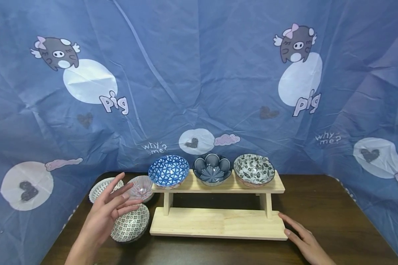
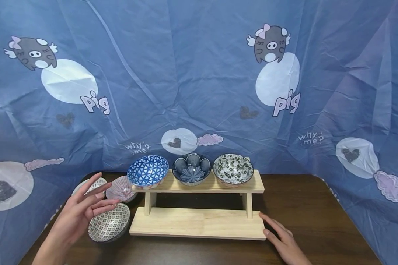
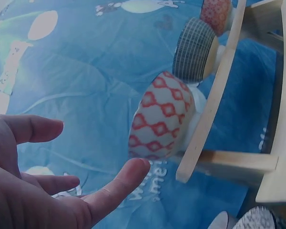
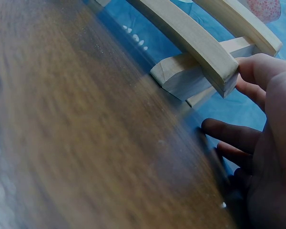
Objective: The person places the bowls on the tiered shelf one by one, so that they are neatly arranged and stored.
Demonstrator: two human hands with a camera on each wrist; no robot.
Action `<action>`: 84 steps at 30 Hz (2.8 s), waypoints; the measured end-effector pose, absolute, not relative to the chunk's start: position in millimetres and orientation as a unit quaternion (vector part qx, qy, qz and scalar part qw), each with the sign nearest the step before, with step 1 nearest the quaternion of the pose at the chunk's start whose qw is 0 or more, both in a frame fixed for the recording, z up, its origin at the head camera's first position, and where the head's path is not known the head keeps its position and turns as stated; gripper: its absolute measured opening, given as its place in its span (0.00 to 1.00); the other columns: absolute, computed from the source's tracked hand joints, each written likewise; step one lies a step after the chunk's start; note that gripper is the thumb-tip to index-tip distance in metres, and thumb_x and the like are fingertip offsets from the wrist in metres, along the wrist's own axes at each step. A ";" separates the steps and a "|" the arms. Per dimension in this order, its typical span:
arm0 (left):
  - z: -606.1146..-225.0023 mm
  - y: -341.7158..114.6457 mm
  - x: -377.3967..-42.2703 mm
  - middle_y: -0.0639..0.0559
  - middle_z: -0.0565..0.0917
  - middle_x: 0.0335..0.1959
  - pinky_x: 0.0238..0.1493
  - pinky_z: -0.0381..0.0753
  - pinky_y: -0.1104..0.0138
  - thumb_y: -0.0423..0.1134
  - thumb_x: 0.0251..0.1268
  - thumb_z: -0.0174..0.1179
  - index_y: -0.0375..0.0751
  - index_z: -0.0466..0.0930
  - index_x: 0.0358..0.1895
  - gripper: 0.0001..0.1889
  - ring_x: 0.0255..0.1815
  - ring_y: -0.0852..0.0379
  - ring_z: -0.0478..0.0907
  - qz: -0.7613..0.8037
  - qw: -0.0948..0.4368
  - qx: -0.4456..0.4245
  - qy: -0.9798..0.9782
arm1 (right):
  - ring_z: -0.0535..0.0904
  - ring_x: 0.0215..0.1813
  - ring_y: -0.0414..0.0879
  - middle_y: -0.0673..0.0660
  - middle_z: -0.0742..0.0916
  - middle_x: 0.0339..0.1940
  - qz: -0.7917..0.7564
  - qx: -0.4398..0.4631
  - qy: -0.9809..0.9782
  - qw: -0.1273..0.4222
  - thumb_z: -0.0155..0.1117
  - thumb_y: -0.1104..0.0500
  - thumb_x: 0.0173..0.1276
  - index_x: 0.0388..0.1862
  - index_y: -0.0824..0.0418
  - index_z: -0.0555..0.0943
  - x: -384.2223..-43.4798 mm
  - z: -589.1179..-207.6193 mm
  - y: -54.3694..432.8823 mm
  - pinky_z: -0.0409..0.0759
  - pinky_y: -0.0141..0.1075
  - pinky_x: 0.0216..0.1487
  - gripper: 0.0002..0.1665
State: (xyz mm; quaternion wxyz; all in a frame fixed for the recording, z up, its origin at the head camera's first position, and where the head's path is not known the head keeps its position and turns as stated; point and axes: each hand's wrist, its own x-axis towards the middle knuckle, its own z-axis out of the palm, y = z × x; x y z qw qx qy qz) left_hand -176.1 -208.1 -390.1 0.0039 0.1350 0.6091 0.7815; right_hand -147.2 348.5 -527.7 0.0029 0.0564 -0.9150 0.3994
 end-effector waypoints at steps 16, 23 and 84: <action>-418.4 -260.6 -152.6 0.61 0.82 0.56 0.47 0.90 0.64 0.22 0.78 0.35 0.62 0.65 0.70 0.31 0.46 0.52 0.89 0.792 -0.010 0.152 0.591 | 0.59 0.64 0.12 0.35 0.72 0.71 0.395 0.064 -0.916 0.019 0.52 0.47 0.79 0.75 0.47 0.69 -147.0 -529.5 348.6 0.76 0.28 0.57 0.28; -431.0 -281.1 -143.4 0.64 0.81 0.52 0.42 0.91 0.63 0.23 0.77 0.38 0.64 0.67 0.66 0.29 0.41 0.53 0.90 0.783 -0.026 0.090 0.615 | 0.58 0.63 0.10 0.27 0.70 0.68 0.400 0.084 -0.912 0.041 0.53 0.50 0.79 0.75 0.46 0.69 -144.7 -531.8 348.9 0.74 0.22 0.55 0.27; -521.3 -273.5 -150.9 0.78 0.78 0.56 0.46 0.90 0.58 0.24 0.72 0.45 0.78 0.65 0.66 0.36 0.49 0.61 0.83 0.801 0.097 0.084 0.584 | 0.58 0.64 0.11 0.31 0.70 0.70 0.399 0.060 -0.915 0.003 0.50 0.46 0.80 0.77 0.49 0.66 -147.1 -528.2 349.3 0.77 0.29 0.57 0.30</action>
